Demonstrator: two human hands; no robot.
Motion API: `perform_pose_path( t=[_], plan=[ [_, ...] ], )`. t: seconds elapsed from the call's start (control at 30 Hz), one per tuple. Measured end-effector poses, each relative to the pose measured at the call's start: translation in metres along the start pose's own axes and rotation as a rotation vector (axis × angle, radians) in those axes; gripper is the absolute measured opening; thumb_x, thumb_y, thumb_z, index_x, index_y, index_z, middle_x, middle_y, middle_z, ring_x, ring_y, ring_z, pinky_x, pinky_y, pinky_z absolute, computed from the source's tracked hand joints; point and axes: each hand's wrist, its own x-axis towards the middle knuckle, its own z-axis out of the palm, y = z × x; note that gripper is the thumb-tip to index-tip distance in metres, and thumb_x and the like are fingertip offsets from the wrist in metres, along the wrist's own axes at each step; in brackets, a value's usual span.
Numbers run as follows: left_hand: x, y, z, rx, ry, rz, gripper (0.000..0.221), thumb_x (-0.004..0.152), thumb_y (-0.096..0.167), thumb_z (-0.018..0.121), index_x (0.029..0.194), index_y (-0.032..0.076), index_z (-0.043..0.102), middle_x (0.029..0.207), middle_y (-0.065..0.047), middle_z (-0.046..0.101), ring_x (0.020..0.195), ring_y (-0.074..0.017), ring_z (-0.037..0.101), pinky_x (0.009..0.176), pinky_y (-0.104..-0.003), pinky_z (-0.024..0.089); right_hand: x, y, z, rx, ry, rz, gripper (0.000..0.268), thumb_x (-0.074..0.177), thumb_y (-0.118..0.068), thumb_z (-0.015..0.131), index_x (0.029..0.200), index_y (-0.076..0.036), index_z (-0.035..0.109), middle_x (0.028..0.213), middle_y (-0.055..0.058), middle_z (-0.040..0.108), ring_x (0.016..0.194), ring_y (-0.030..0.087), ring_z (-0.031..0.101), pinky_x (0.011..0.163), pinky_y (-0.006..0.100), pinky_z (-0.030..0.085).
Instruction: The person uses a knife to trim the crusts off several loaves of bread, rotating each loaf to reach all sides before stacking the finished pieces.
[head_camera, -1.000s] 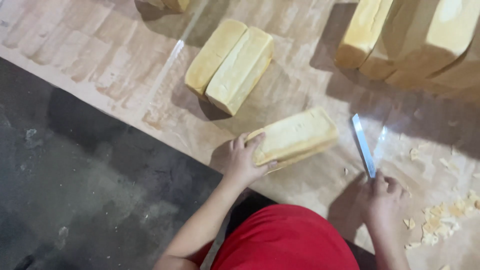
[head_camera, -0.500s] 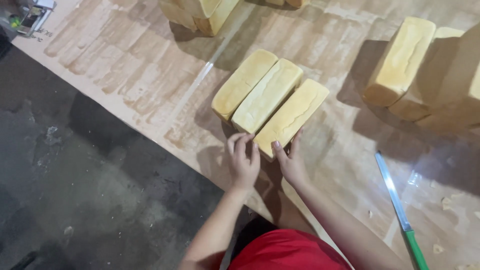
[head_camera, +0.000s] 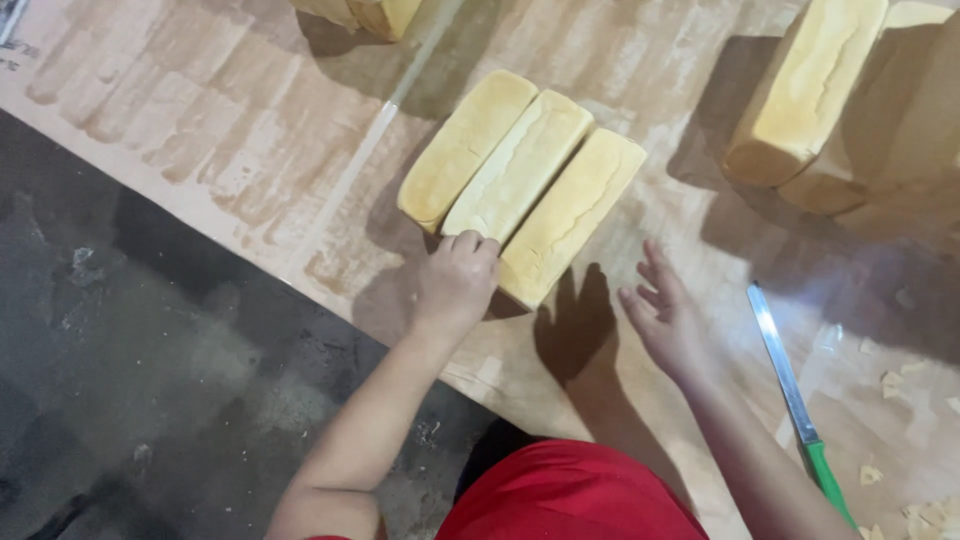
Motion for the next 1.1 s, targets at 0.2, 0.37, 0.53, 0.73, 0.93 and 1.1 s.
perform_pose_path(
  t=[0.2, 0.37, 0.53, 0.73, 0.93, 1.1],
  plan=[
    [-0.009, -0.016, 0.024, 0.069, -0.002, 0.041, 0.009, 0.079, 0.014, 0.072, 0.084, 0.014, 0.065, 0.086, -0.006, 0.062, 0.083, -0.0271, 0.065, 0.068, -0.04, 0.055, -0.015, -0.003, -0.062, -0.155, 0.159, -0.3, 0.061, 0.095, -0.013, 0.067, 0.152, -0.008, 0.045, 0.154, 0.017, 0.049, 0.138, 0.028, 0.055, 0.107, 0.038, 0.051],
    [-0.011, -0.016, 0.021, 0.111, -0.014, 0.11, 0.014, 0.075, 0.014, 0.074, 0.084, 0.012, 0.063, 0.085, -0.007, 0.062, 0.082, -0.0279, 0.064, 0.066, -0.042, 0.055, 0.019, -0.006, -0.162, -0.637, 0.614, -0.695, 0.046, 0.102, -0.003, 0.075, 0.146, -0.004, 0.06, 0.147, 0.018, 0.061, 0.141, 0.033, 0.057, 0.126, 0.045, 0.044],
    [-0.044, -0.027, 0.011, -0.218, 0.056, -0.144, 0.018, 0.086, 0.011, 0.072, 0.104, 0.006, 0.068, 0.104, -0.011, 0.068, 0.086, -0.0291, 0.069, 0.074, -0.04, 0.057, 0.054, -0.039, -0.226, -0.762, 0.745, -0.344, 0.075, 0.098, -0.021, 0.078, 0.158, 0.006, 0.041, 0.143, 0.031, 0.054, 0.128, 0.049, 0.054, 0.103, 0.053, 0.044],
    [-0.193, -0.134, -0.03, 0.016, -0.039, -1.031, 0.062, 0.079, 0.002, 0.067, 0.14, 0.006, 0.054, 0.141, -0.026, 0.052, 0.126, -0.041, 0.055, 0.108, -0.051, 0.047, 0.095, -0.019, -0.233, -1.068, 0.719, -0.413, 0.069, 0.091, -0.019, 0.078, 0.153, -0.001, 0.053, 0.135, 0.039, 0.049, 0.11, 0.048, 0.06, 0.094, 0.05, 0.05],
    [-0.234, -0.129, -0.038, 0.237, -0.083, -0.697, 0.074, 0.081, 0.028, 0.08, 0.149, 0.013, 0.053, 0.17, -0.033, 0.009, 0.156, -0.0574, -0.005, 0.122, -0.077, 0.011, 0.093, -0.027, -0.227, -0.788, 0.768, -0.316, 0.06, 0.083, -0.012, 0.073, 0.142, -0.013, 0.064, 0.144, 0.022, 0.052, 0.138, 0.042, 0.043, 0.106, 0.073, 0.027],
    [-0.112, -0.003, 0.0, -0.144, -0.084, -0.028, 0.088, 0.083, 0.035, 0.082, 0.157, 0.013, 0.039, 0.171, -0.021, 0.013, 0.159, -0.0476, 0.004, 0.127, -0.068, 0.013, 0.035, -0.028, -0.147, -0.886, 0.804, -0.351, 0.072, 0.075, -0.005, 0.072, 0.146, -0.012, 0.064, 0.159, 0.029, 0.038, 0.135, 0.061, 0.031, 0.094, 0.084, 0.027]
  ],
)
